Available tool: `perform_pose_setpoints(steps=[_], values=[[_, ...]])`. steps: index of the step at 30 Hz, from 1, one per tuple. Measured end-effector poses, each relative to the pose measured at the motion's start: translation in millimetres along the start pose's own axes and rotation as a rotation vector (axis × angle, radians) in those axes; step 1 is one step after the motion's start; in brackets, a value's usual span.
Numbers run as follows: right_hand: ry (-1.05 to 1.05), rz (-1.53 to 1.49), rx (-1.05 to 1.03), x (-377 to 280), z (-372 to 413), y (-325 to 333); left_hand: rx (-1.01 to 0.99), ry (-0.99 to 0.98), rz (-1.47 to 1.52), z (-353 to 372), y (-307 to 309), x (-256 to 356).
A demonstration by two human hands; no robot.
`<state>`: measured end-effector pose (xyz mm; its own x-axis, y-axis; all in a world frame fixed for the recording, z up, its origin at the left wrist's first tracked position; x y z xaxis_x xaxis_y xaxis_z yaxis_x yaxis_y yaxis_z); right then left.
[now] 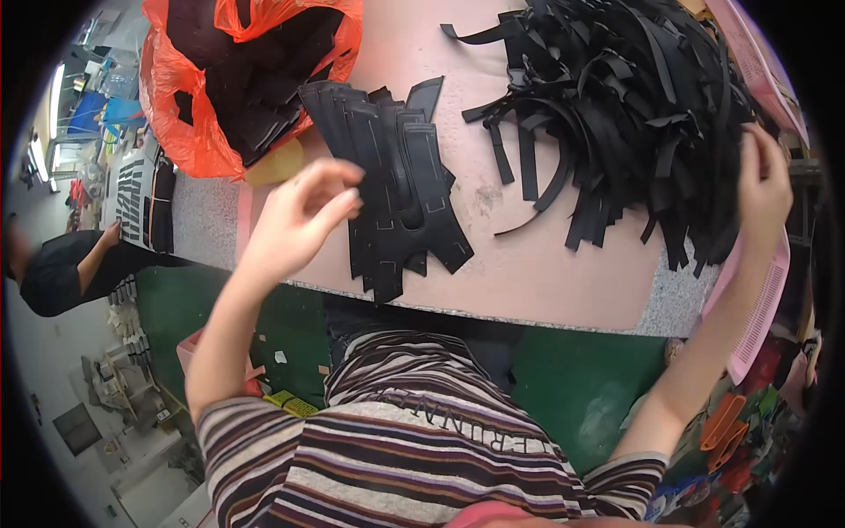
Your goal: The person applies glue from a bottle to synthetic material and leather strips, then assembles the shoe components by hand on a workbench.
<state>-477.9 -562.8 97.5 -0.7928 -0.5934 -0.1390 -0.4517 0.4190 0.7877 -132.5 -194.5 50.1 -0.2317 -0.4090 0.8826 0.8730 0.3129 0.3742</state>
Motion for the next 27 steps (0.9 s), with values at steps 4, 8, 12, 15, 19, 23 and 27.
perform_pose_setpoints(steps=[4, 8, 12, 15, 19, 23, 27], values=[[0.257, -0.529, -0.415, -176.2, 123.7, 2.1, 0.106, 0.208, 0.349, 48.5, -9.3, -72.5], [0.355, -0.391, -0.479, -238.5, 183.9, -46.6, 0.148, 0.087, 0.413, 51.3, -28.6, -95.0], [0.225, -0.584, -0.519, -238.0, 183.2, -51.3, 0.046, -0.010, 0.155, 45.7, -29.8, -82.4], [0.103, -0.792, -0.658, -215.6, 163.9, -36.2, 0.011, -0.098, 0.027, 39.9, -30.2, -83.6], [-0.316, -1.476, -0.842, -187.1, 154.6, -15.9, 0.008, -0.138, -0.052, 37.0, -31.3, -73.9], [-0.350, -1.537, -0.913, -168.4, 144.7, -28.9, 0.041, -0.252, 0.069, 36.9, -31.8, -83.8], [-0.485, -1.712, -0.922, -197.4, 156.6, -46.8, 0.062, -0.181, 0.053, 42.8, -29.0, -86.1]])
Point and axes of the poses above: each hand's wrist, its own z-axis away from the middle knuckle, its own y-axis out of the back of the hand, x = y × z, the point moved 4 cm from there along -z, towards the middle knuckle, and after that the axes turned 11 degrees about z, right-handed, at the moved point
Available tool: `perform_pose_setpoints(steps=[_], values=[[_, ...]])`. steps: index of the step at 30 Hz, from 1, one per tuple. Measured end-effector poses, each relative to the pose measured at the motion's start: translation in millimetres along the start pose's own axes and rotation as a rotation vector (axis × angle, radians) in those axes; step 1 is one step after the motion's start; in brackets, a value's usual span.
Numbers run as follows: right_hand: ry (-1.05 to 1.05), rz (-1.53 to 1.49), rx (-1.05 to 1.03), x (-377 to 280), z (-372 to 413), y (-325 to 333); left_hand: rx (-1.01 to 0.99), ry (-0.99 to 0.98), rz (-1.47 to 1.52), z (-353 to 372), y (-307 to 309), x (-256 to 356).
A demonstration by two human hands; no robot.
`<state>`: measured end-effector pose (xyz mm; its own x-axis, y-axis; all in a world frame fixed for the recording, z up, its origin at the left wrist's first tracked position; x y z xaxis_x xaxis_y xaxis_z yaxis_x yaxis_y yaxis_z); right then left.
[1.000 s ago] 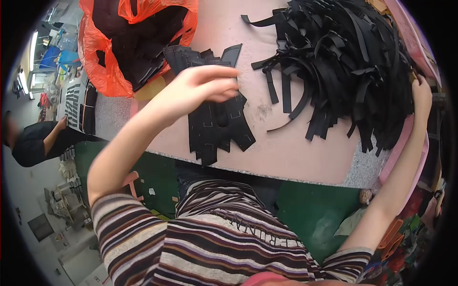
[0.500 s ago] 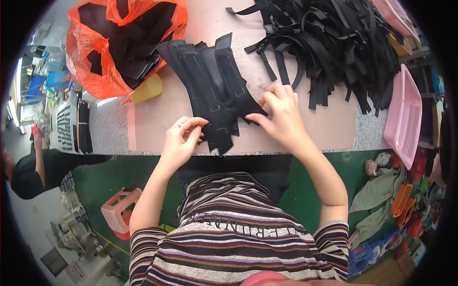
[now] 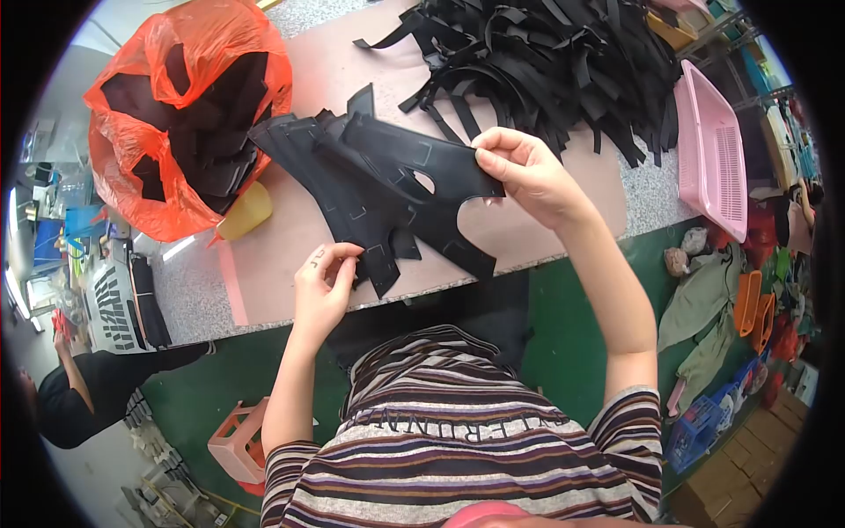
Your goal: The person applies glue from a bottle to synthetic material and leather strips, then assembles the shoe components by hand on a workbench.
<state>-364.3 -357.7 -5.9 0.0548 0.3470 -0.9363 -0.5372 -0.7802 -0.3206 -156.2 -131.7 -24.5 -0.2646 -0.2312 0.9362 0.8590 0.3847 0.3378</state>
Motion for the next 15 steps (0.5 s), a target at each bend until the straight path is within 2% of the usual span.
perform_pose_setpoints(steps=[3, 5, 6, 7, 9, 10, 11, 13, 15], values=[[0.122, -0.314, 0.009, -18.4, -12.9, -19.9, 0.031, 0.014, 0.035, 4.9, 5.0, 1.4], [0.188, -0.368, 0.068, -15.2, -23.4, -35.4, 0.107, -0.130, -0.041, 8.3, 8.0, 12.3], [0.216, -0.102, 0.171, 1.4, -28.4, -37.7, 0.174, -0.192, -0.070, 11.7, 14.3, 18.2], [0.093, 0.003, 0.232, 16.5, -32.2, -42.2, 0.316, -0.206, 0.058, 15.6, 21.1, 25.5], [0.085, 0.357, 0.339, 34.2, -29.6, -43.4, 0.511, -0.293, 0.118, 14.4, 45.7, 47.0], [0.288, 0.734, 0.416, 37.5, -27.7, -38.8, 0.581, -0.339, 0.197, 7.8, 60.0, 51.0], [0.436, 0.978, 0.432, 44.5, -28.6, -32.3, 0.573, -0.418, 0.443, -3.9, 64.1, 63.6], [0.619, 1.144, 0.536, 12.7, -9.0, -25.4, 0.251, -0.390, 0.641, -27.8, 55.0, 91.9], [0.696, 1.083, 0.587, -44.4, 16.2, 2.4, -0.095, -0.047, 0.926, -53.5, -2.5, 120.0]])
Point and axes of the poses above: each hand's wrist, its own z-axis away from the middle knuckle, its own y-axis out of the back of the hand, x = y × z, the point moved 4 cm from there along -z, towards the middle knuckle, and after that the axes turned 11 degrees about z, right-handed, at the moved point
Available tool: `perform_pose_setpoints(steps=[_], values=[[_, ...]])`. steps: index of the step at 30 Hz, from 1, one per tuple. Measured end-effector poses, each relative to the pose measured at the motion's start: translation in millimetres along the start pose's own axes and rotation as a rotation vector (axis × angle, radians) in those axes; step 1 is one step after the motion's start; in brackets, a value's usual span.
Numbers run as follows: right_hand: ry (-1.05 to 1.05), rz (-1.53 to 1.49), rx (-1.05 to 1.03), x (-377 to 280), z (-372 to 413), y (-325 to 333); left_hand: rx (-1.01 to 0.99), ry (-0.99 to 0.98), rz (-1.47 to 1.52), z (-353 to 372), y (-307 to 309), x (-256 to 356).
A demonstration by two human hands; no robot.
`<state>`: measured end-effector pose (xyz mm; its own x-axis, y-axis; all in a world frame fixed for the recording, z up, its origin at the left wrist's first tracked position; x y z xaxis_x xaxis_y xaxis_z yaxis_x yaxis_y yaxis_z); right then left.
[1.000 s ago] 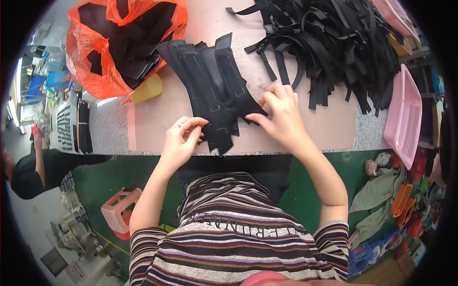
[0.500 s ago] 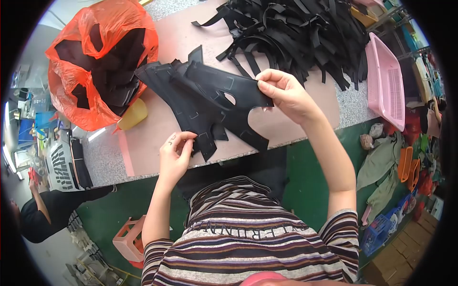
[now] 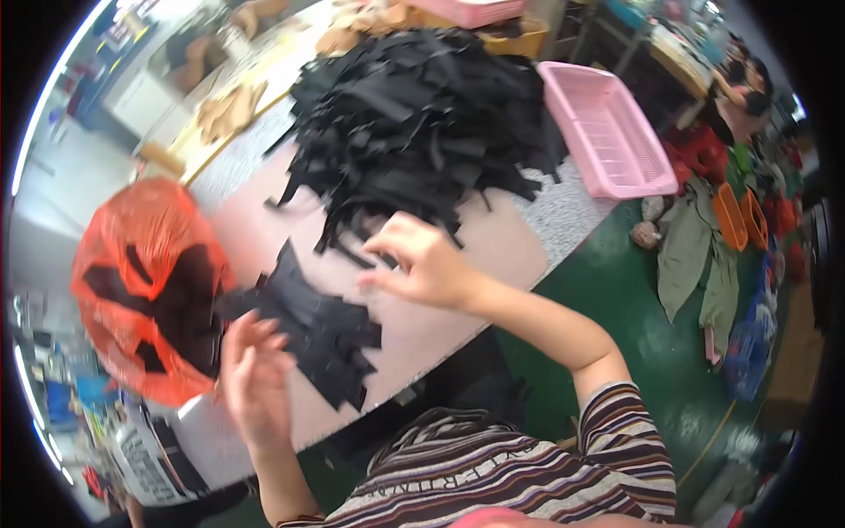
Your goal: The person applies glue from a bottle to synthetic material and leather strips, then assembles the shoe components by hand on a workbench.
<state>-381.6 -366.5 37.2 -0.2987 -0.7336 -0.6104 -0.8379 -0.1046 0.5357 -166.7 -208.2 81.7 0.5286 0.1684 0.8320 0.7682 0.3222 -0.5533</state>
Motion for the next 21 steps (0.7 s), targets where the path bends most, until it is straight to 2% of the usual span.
perform_pose_setpoints(steps=[1, 2, 3, 4, 6, 7, 8, 10, 11, 13, 14, 15, 19, 21], values=[[-0.070, -0.005, 0.049, 10.4, -17.2, 35.9, -0.125, 0.250, 0.259, -14.2, -15.9, -27.6], [-0.106, 0.035, 0.198, 30.1, -34.7, 68.4, -0.069, 0.404, 0.291, -28.0, -17.0, -59.5], [-0.077, 0.081, 0.421, 64.5, -51.8, 96.6, 0.022, 0.408, 0.230, -46.7, -15.1, -83.6], [-0.300, -0.051, 0.502, 106.5, -67.2, 118.5, 0.115, 0.407, 0.166, -63.5, -12.0, -103.6], [-0.456, 0.196, 0.542, 217.1, -96.4, 157.2, 0.202, 0.338, 0.108, -99.1, -3.5, -124.7], [-0.518, 0.386, 0.549, 240.3, -108.1, 172.0, 0.223, 0.353, 0.073, -111.1, -8.9, -131.7], [-0.645, 0.361, 0.555, 292.2, -117.0, 174.5, 0.123, 0.336, 0.043, -120.2, -9.0, -141.7], [-0.930, 0.297, 0.405, 339.4, -129.8, 169.5, 0.107, 0.392, 0.074, -131.4, -14.4, -159.4], [-0.993, 0.394, 0.316, 362.7, -133.2, 166.0, 0.185, 0.331, 0.032, -130.0, -29.3, -160.4], [-1.126, 0.563, 0.148, 375.6, -136.6, 160.1, 0.152, 0.303, 0.007, -136.0, -55.2, -164.7], [-1.150, 0.522, 0.088, 371.3, -137.6, 157.0, 0.123, 0.287, 0.008, -142.1, -62.7, -169.0], [-1.092, 0.562, 0.034, 366.2, -142.6, 157.0, 0.202, 0.307, -0.053, -145.3, -72.7, -165.8], [-1.022, 0.537, -0.317, 379.0, -154.9, 158.0, 0.209, 0.352, 0.072, -161.4, -72.2, -179.6], [-0.952, 0.570, -0.328, 387.8, -159.2, 157.7, 0.198, 0.391, 0.123, -160.9, -71.3, -179.2]])
Point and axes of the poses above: each hand's wrist, its own z-axis away from the middle knuckle, its own y-axis out of the back of the hand, x = y × z, the point moved 4 cm from there along -z, towards the middle knuckle, and after that the axes turned 11 degrees about z, right-handed, at the moved point
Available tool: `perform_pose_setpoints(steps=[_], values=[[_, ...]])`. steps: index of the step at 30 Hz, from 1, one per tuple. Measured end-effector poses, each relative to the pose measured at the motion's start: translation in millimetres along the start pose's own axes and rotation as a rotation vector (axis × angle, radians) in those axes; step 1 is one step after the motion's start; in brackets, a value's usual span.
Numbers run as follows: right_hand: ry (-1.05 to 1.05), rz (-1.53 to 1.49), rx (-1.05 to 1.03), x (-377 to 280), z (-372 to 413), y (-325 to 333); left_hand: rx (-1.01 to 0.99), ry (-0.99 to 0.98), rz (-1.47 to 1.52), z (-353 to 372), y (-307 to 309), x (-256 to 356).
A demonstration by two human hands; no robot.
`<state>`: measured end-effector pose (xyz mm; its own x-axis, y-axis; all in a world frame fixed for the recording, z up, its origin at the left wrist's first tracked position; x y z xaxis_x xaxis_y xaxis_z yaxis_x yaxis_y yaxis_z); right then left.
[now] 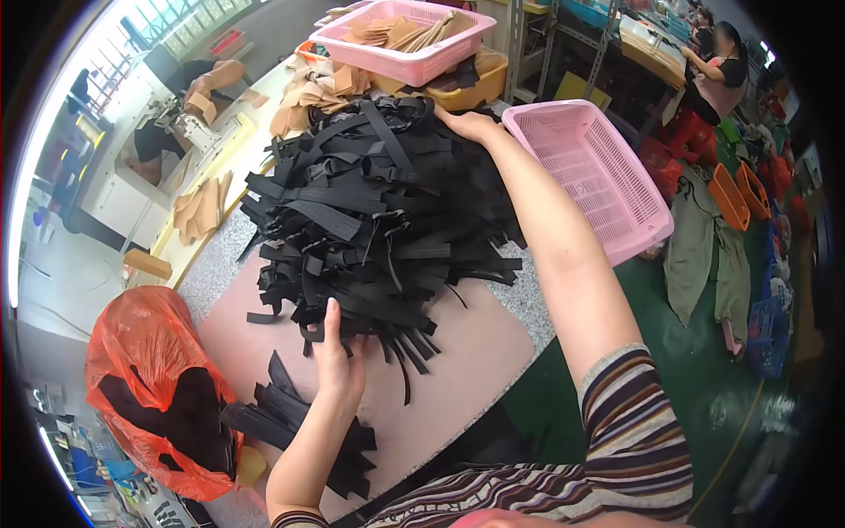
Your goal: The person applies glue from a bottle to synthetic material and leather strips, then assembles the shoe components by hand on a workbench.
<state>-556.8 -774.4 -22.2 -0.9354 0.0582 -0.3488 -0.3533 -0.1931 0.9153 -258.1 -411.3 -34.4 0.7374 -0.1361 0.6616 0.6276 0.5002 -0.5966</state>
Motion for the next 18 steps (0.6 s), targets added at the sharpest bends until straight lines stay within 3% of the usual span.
perform_pose_setpoints(steps=[5, 7, 9, 16, 18], values=[[0.124, 0.039, 0.042, -6.8, 2.9, 4.4, -0.027, -0.024, -0.023, 9.7, -9.6, 3.3], [0.100, 0.117, 0.001, 2.1, -45.5, -18.3, -0.006, -0.018, -0.049, 8.4, -3.7, 5.3], [0.153, 0.050, 0.054, -0.3, -42.5, -15.2, -0.011, -0.015, -0.058, 6.2, -2.2, 9.3], [0.034, -0.121, -0.118, 14.7, -37.7, -6.7, 0.044, -0.002, -0.064, 10.9, -6.7, 12.4], [0.098, -0.166, -0.086, 6.7, -29.5, -2.9, 0.073, 0.005, -0.077, 9.2, -5.8, 14.5]])
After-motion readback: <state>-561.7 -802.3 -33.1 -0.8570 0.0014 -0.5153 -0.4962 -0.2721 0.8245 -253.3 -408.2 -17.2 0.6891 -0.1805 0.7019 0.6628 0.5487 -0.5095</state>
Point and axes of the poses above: each hand's wrist, its own z-axis away from the middle knuckle, its own y-axis out of the back of the hand, x = y × z, the point moved 4 cm from there along -z, towards the middle knuckle, and after that the axes turned 11 degrees about z, right-handed, at the moved point
